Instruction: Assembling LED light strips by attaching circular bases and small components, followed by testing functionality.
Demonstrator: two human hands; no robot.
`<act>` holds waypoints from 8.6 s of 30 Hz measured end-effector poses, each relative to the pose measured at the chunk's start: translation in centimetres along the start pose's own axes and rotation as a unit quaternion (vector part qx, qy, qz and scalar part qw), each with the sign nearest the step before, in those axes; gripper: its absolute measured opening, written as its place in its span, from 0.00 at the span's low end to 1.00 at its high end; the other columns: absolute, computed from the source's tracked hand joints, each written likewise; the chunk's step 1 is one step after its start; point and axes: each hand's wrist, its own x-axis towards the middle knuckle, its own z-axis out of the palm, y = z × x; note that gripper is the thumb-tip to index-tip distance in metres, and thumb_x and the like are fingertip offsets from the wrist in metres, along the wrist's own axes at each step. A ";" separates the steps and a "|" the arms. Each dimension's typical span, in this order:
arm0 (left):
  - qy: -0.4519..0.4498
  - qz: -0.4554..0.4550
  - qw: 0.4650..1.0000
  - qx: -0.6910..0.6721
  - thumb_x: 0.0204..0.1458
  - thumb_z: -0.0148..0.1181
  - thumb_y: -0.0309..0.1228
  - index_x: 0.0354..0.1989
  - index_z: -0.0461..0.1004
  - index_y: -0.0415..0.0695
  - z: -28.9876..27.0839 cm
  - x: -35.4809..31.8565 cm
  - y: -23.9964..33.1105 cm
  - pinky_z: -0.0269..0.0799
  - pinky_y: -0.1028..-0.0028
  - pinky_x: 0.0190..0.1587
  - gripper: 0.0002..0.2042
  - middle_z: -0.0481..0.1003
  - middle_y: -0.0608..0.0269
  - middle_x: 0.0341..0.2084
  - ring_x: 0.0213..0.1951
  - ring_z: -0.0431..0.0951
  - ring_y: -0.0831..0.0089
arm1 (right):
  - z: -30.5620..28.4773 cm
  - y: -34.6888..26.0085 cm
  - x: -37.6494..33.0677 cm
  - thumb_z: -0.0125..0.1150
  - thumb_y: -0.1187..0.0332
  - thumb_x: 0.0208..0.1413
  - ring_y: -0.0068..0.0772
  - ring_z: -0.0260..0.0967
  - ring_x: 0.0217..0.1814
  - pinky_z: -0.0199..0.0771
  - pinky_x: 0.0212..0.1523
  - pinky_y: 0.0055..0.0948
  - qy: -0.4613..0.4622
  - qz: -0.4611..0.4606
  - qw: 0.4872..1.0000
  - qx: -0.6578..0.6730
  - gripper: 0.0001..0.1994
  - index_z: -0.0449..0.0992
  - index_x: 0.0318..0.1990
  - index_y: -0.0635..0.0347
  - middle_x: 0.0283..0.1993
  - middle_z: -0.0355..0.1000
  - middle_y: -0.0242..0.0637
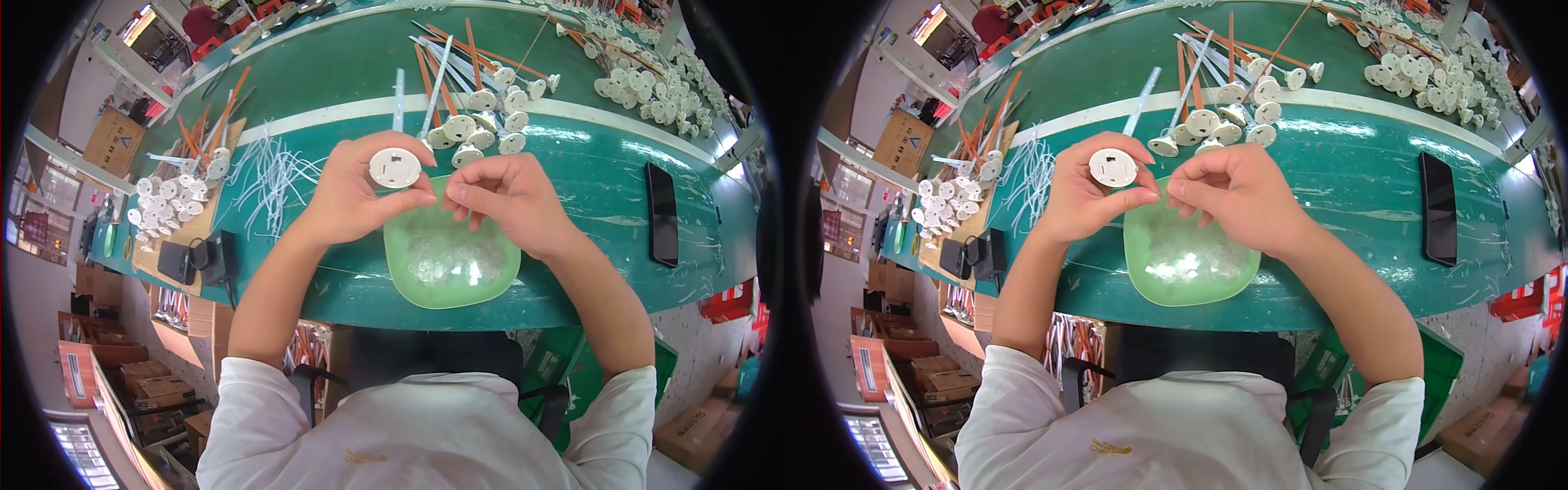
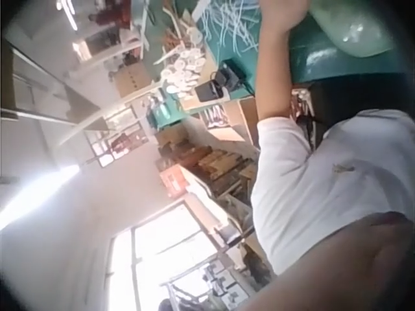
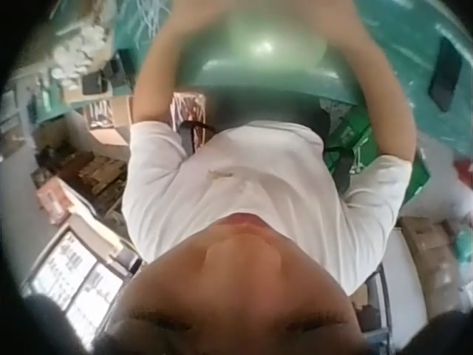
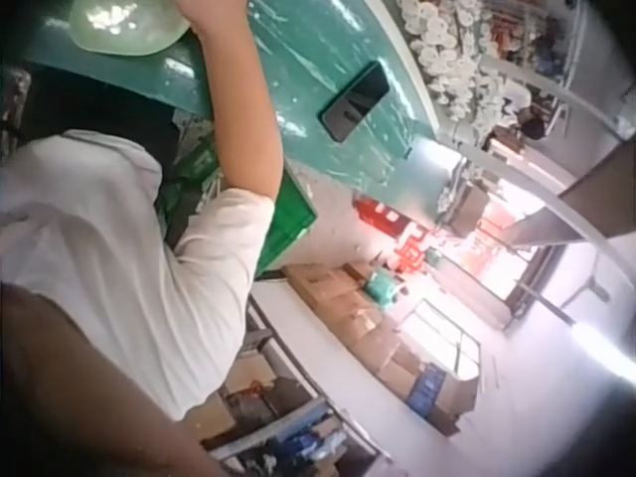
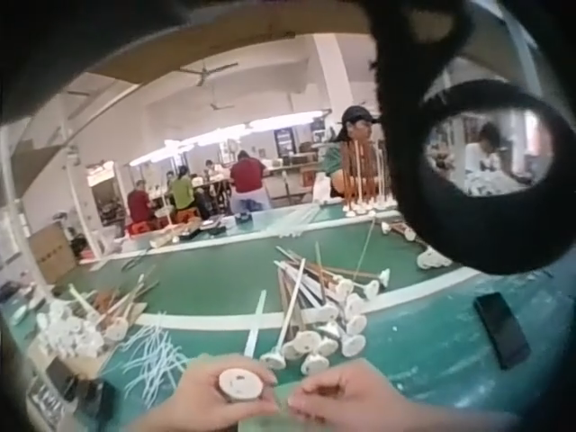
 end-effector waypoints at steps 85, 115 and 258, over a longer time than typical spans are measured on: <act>0.045 -0.054 0.997 0.044 0.58 0.61 0.23 0.59 0.72 0.38 -3.8 2.3 0.9 0.75 0.76 0.48 0.19 0.78 0.59 0.47 0.44 0.80 0.75 | 1.7 0.6 -0.5 0.67 0.80 0.48 0.35 0.78 0.31 0.77 0.31 0.27 0.235 -0.398 0.798 -0.387 0.08 0.79 0.37 0.64 0.34 0.79 0.41; -0.094 -0.010 0.872 0.480 0.47 0.70 0.38 0.43 0.77 0.42 -3.1 2.9 -2.7 0.75 0.61 0.35 0.18 0.79 0.55 0.27 0.31 0.81 0.56 | 1.6 2.2 0.4 0.68 0.75 0.49 0.38 0.78 0.26 0.76 0.27 0.30 0.171 -0.322 0.819 -0.444 0.04 0.79 0.30 0.64 0.26 0.78 0.41; 0.123 0.499 0.752 0.413 0.31 0.67 0.22 0.28 0.75 0.36 1.1 -0.5 -1.9 0.77 0.72 0.28 0.12 0.77 0.55 0.29 0.27 0.78 0.65 | -0.9 0.8 0.5 0.66 0.88 0.44 0.33 0.69 0.56 0.76 0.50 0.30 0.089 -0.225 0.957 -0.158 0.11 0.80 0.36 0.67 0.56 0.70 0.44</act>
